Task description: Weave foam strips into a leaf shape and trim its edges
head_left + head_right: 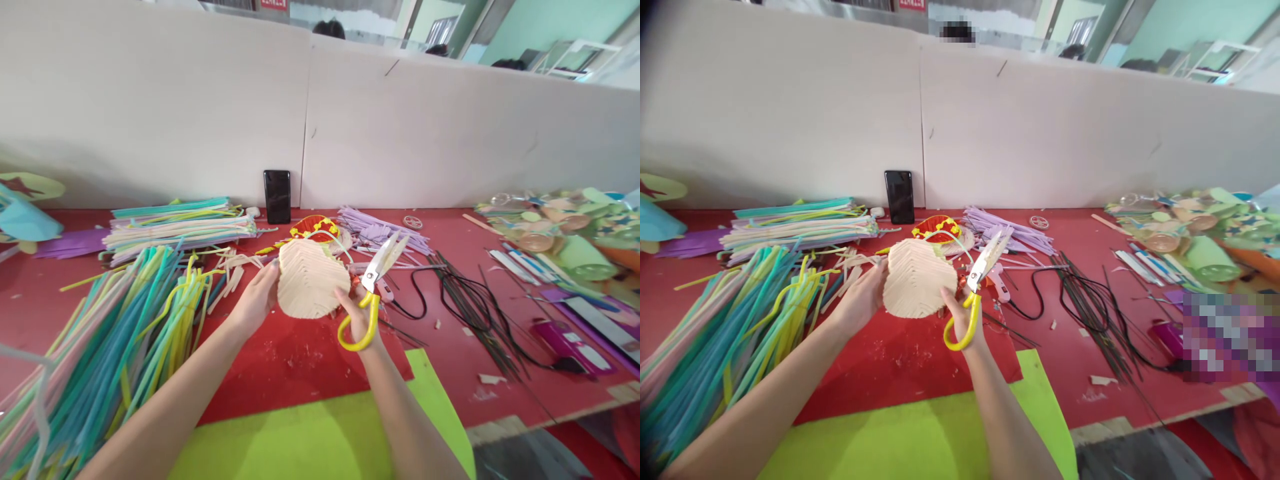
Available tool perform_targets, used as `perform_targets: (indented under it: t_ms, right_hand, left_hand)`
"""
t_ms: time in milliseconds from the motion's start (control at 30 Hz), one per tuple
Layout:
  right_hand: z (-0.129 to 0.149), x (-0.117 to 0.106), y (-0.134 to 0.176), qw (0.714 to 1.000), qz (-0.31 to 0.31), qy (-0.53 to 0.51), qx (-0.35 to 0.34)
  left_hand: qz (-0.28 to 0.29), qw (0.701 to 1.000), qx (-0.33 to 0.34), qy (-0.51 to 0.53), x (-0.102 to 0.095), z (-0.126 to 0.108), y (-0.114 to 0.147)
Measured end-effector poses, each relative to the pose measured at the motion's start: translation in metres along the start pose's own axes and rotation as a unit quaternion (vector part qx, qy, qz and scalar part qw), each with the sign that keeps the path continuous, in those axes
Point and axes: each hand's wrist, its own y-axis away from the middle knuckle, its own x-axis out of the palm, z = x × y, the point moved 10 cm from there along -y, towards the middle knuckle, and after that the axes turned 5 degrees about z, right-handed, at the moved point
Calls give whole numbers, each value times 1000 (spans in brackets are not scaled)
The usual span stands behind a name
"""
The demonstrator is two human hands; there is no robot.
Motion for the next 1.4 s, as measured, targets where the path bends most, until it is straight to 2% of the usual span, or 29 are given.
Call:
perform_targets:
  t_ms: [133, 267, 400, 500, 633, 800, 1067, 1400]
  right_hand:
    - [-4, 11, 4, 998, 43, 46, 15]
    - [-2, 17, 9, 990, 78, 119, 12]
    - [17, 23, 13, 984, 82, 157, -28]
    - [21, 25, 16, 984, 72, 162, -27]
    - [20, 30, 20, 980, 92, 177, -19]
    - [25, 38, 26, 975, 141, 173, -5]
    - [34, 36, 30, 976, 129, 176, -24]
    - [35, 45, 30, 945, 190, 261, -40]
  left_hand:
    - [-25, 999, 17, -12, 2, -4, 5]
    - [-46, 996, 42, -59, -9, -15, 4]
    - [-83, 984, 97, -126, -26, -50, 9]
    - [-104, 975, 136, -142, -35, -77, 16]
    - [-123, 969, 165, -136, -41, -96, 23]
    - [-100, 971, 157, -150, -39, -93, 21]
    - [-69, 969, 145, -190, -33, -83, 18]
    - [-70, 963, 139, -221, -35, -86, 18]
